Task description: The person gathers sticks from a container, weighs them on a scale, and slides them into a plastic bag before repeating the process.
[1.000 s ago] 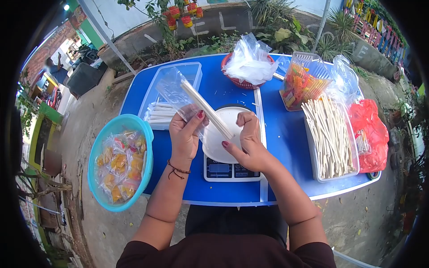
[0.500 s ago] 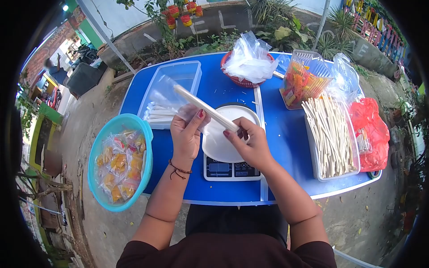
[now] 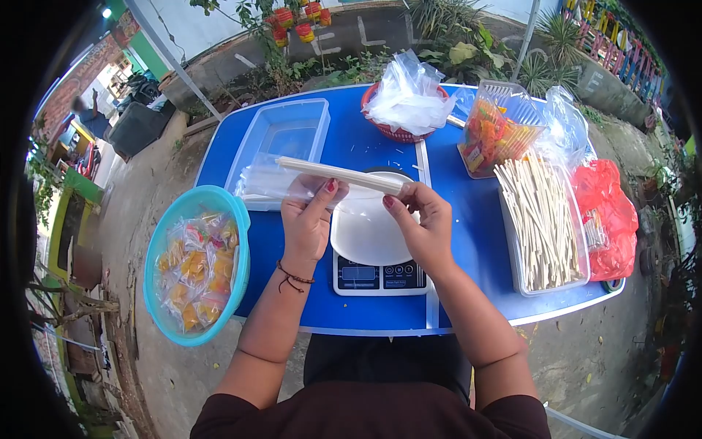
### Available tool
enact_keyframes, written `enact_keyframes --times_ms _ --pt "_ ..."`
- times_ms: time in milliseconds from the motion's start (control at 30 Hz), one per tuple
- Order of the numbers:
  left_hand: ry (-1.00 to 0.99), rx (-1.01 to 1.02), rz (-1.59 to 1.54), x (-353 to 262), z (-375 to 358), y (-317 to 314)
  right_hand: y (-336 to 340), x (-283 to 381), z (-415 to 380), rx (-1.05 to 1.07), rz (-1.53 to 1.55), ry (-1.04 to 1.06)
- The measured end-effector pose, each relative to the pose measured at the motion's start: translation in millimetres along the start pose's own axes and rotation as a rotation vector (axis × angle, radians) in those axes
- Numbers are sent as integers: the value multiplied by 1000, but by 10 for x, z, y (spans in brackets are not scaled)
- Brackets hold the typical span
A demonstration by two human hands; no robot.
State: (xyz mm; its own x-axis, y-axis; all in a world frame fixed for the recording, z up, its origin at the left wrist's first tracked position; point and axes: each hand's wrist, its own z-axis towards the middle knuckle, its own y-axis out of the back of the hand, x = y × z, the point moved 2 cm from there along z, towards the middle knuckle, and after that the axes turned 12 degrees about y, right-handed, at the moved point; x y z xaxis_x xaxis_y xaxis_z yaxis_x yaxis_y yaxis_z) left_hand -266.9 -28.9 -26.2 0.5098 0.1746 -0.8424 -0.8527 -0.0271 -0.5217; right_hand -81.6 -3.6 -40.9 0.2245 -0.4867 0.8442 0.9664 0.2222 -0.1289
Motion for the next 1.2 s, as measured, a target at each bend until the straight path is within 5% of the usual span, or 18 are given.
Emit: enact_keyframes --times_ms 267,567,1200 --pt "8 6 12 21 -11 -29 10 113 -34 -100 113 44" --pt "20 -34 38 7 -16 -29 80 39 -10 9 -82 91" --pt "125 72 57 34 -1 12 -136 227 -22 246 67 -44"
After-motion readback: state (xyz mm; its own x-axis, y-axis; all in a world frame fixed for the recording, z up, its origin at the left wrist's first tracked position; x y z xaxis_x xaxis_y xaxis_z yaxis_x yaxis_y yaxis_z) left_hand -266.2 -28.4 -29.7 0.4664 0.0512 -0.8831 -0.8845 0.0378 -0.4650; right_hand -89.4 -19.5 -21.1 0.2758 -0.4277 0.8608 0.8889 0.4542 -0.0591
